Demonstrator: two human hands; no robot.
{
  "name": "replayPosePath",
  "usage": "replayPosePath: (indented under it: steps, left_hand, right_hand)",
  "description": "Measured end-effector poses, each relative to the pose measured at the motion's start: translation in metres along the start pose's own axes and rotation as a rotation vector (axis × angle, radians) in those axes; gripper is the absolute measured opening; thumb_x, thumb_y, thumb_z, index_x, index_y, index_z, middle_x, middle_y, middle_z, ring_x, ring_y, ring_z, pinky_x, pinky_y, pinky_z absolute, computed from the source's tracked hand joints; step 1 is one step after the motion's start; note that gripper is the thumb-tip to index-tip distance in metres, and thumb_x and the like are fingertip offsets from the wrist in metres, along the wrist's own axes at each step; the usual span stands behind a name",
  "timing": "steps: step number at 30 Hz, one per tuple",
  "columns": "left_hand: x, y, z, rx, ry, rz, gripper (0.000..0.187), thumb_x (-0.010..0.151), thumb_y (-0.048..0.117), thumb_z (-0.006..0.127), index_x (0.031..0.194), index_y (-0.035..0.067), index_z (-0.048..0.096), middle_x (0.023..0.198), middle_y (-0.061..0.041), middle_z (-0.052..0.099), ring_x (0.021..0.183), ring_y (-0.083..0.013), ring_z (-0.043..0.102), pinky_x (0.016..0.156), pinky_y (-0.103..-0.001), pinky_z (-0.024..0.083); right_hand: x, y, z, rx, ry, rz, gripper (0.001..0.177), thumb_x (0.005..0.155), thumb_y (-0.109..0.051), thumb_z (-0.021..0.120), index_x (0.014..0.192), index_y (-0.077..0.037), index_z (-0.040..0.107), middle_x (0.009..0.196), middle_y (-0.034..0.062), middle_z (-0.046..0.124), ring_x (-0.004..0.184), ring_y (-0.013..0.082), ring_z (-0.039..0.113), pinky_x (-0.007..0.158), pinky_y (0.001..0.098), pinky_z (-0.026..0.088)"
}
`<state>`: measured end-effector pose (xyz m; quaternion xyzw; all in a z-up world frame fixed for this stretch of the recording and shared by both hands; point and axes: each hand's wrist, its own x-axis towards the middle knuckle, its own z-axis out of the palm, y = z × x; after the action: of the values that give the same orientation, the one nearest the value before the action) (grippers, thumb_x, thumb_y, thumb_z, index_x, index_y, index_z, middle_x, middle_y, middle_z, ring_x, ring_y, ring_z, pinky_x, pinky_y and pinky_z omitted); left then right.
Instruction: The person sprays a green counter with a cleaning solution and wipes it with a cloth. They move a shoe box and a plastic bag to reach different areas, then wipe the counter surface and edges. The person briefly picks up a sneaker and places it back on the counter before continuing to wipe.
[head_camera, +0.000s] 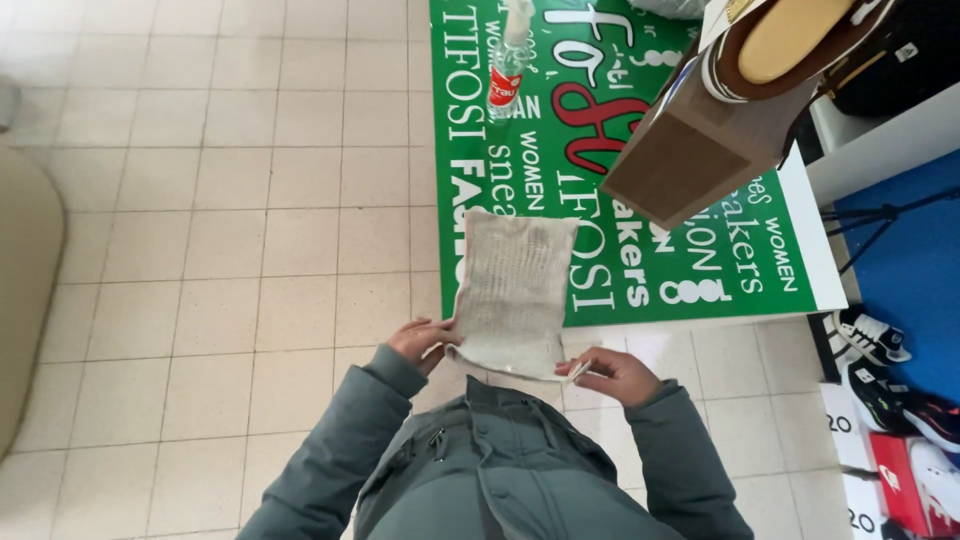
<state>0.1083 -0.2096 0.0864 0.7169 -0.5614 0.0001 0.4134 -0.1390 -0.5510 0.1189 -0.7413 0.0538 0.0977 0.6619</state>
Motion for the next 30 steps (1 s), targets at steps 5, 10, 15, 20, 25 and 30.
replayPosePath:
  steps: [5,10,15,20,25,30]
  left_hand:
    - [0.045,-0.018,-0.005,-0.125,-0.038,-0.294,0.024,0.086,0.007,0.071,0.109,0.015,0.07,0.101,-0.009,0.077,0.096,-0.028,0.075,0.09,-0.043,0.06]
    - [0.129,-0.018,-0.021,0.248,0.057,-0.402,0.057,0.089,0.021,0.072,0.142,0.01,0.053,0.137,-0.017,0.06,0.13,-0.0346,0.055,0.108,-0.049,0.045]
    - [0.123,-0.014,0.011,0.365,-0.038,-0.356,0.08,0.093,0.033,0.069,0.16,0.01,0.031,0.167,-0.012,0.028,0.155,-0.0309,0.024,0.122,-0.054,0.02]
    - [0.076,-0.04,0.04,0.237,-0.003,-0.423,0.079,0.091,0.031,0.065,0.159,0.009,0.031,0.166,-0.014,0.032,0.154,-0.0326,0.027,0.121,-0.05,0.026]
    - [0.043,-0.053,0.032,0.122,0.08,-0.392,0.076,0.09,0.028,0.069,0.155,0.007,0.037,0.159,-0.018,0.041,0.151,-0.0382,0.032,0.119,-0.05,0.029]
    - [0.052,-0.041,0.009,0.06,0.072,-0.334,0.072,0.087,0.025,0.072,0.15,0.007,0.043,0.155,-0.019,0.047,0.148,-0.0401,0.036,0.117,-0.048,0.033]
  right_hand:
    - [0.039,-0.022,-0.047,-0.141,0.328,0.077,0.02,0.096,-0.013,0.069,0.114,-0.005,0.068,0.109,0.0108,0.075,0.1,0.0181,0.072,0.092,0.0339,0.059]
    - [0.115,-0.066,-0.069,-0.465,0.634,-0.202,0.049,0.099,-0.024,0.07,0.136,0.004,0.058,0.132,0.023,0.062,0.121,0.0335,0.059,0.103,0.0407,0.048]
    - [0.154,-0.064,-0.014,-0.92,0.582,-0.451,0.054,0.098,-0.024,0.069,0.146,-0.006,0.053,0.151,0.0192,0.054,0.147,0.0376,0.047,0.121,0.0465,0.039]
    - [0.184,-0.032,0.043,-1.355,0.282,-0.542,0.064,0.093,-0.056,0.058,0.152,-0.033,0.046,0.163,0.0115,0.035,0.149,0.0419,0.032,0.116,0.0675,0.019]
    - [0.212,-0.043,0.038,-1.335,0.326,-0.434,0.066,0.096,-0.059,0.055,0.157,-0.039,0.04,0.168,0.0077,0.029,0.153,0.0386,0.026,0.12,0.0656,0.015]
    - [0.213,-0.041,0.051,-1.245,0.471,-0.319,0.067,0.094,-0.058,0.056,0.157,-0.039,0.039,0.166,0.0108,0.032,0.15,0.0404,0.026,0.118,0.0653,0.015]
